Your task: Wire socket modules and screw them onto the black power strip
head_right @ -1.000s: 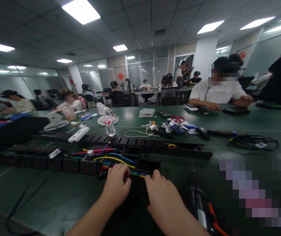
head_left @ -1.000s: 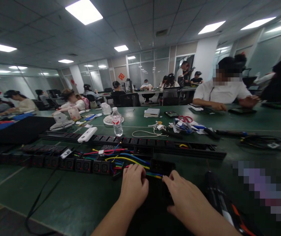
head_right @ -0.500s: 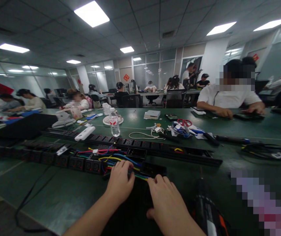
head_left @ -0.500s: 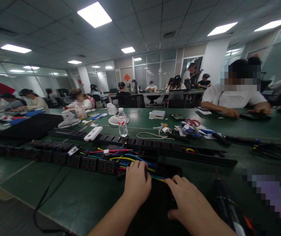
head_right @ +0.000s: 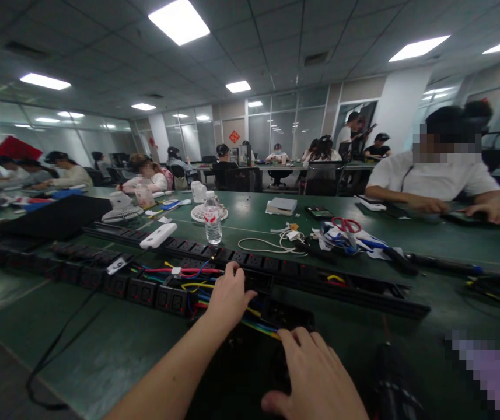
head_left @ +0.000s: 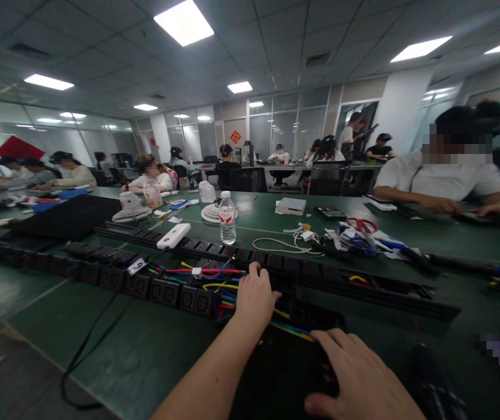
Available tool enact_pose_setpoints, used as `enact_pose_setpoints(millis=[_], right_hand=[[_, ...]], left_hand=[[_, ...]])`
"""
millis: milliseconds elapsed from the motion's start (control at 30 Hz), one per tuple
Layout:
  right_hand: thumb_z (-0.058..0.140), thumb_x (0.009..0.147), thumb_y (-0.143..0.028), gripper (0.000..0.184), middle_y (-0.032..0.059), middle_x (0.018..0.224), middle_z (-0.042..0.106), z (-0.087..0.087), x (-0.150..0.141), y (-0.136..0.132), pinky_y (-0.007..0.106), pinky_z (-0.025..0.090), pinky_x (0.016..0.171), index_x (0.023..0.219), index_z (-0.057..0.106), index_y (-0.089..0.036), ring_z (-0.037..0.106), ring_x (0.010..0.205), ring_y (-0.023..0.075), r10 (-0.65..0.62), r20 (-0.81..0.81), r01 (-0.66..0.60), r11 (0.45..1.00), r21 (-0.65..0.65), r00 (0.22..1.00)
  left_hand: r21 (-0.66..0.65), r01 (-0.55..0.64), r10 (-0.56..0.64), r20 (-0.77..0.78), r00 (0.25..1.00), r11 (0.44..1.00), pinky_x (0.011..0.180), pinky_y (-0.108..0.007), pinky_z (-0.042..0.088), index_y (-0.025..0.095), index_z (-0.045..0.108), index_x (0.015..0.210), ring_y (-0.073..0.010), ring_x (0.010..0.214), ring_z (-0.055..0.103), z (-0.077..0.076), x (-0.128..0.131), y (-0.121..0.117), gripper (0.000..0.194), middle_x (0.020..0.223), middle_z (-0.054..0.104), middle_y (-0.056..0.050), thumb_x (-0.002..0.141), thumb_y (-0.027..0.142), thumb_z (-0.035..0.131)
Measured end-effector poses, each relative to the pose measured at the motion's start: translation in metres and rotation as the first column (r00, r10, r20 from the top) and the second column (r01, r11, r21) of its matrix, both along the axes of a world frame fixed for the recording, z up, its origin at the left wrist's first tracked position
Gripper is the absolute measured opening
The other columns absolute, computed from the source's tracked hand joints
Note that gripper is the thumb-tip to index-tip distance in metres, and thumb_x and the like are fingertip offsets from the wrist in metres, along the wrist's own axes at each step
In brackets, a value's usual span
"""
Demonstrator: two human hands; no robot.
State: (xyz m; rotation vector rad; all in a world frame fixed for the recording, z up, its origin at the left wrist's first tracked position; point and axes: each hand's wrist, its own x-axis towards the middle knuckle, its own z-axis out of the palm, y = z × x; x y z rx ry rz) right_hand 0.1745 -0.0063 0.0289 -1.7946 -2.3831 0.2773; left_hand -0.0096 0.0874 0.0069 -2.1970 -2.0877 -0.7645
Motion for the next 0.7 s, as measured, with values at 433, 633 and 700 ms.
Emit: enact_pose_setpoints(millis=[433, 633, 700], right_hand=[[0.068, 0.075, -0.047, 0.056, 0.0130, 0.122, 0.063, -0.008, 0.008, 0.006, 0.051, 0.048, 0.096, 0.123, 0.058, -0.020, 0.059, 0.110, 0.0328, -0.030, -0.222, 0.071, 0.981, 0.179, 0.975], [0.061, 0.072, -0.059, 0.075, 0.0153, 0.122, 0.056, -0.003, 0.005, 0.015, 0.047, 0.052, 0.089, 0.130, 0.041, -0.017, 0.060, 0.103, 0.0302, -0.163, -0.545, 0.262, 0.959, 0.109, 0.823], [0.062, 0.068, -0.064, 0.084, 0.0172, 0.126, 0.053, -0.001, 0.007, 0.018, 0.048, 0.051, 0.090, 0.132, 0.037, -0.016, 0.059, 0.105, 0.0316, -0.217, -0.649, 0.297, 0.955, 0.014, 0.729]], left_hand=[[0.214, 0.090, -0.133, 0.195, 0.972, 0.973, 0.076, -0.031, 0.048, 0.020, 0.050, 0.086, -0.0188, 0.084, 0.060, 0.001, -0.009, 0.008, 0.015, 0.086, 0.058, -0.001, 0.088, 0.026, 0.063], [0.299, 0.165, -0.250, 0.272, 0.929, 0.940, 0.080, -0.031, 0.049, 0.023, 0.053, 0.106, -0.0192, 0.091, 0.061, 0.007, 0.005, -0.011, 0.016, 0.101, 0.061, -0.003, 0.092, 0.028, 0.058], [0.314, 0.202, -0.294, 0.277, 0.915, 0.927, 0.080, -0.031, 0.049, 0.023, 0.054, 0.107, -0.0194, 0.091, 0.061, 0.006, 0.011, -0.014, 0.017, 0.102, 0.061, -0.003, 0.092, 0.030, 0.057]])
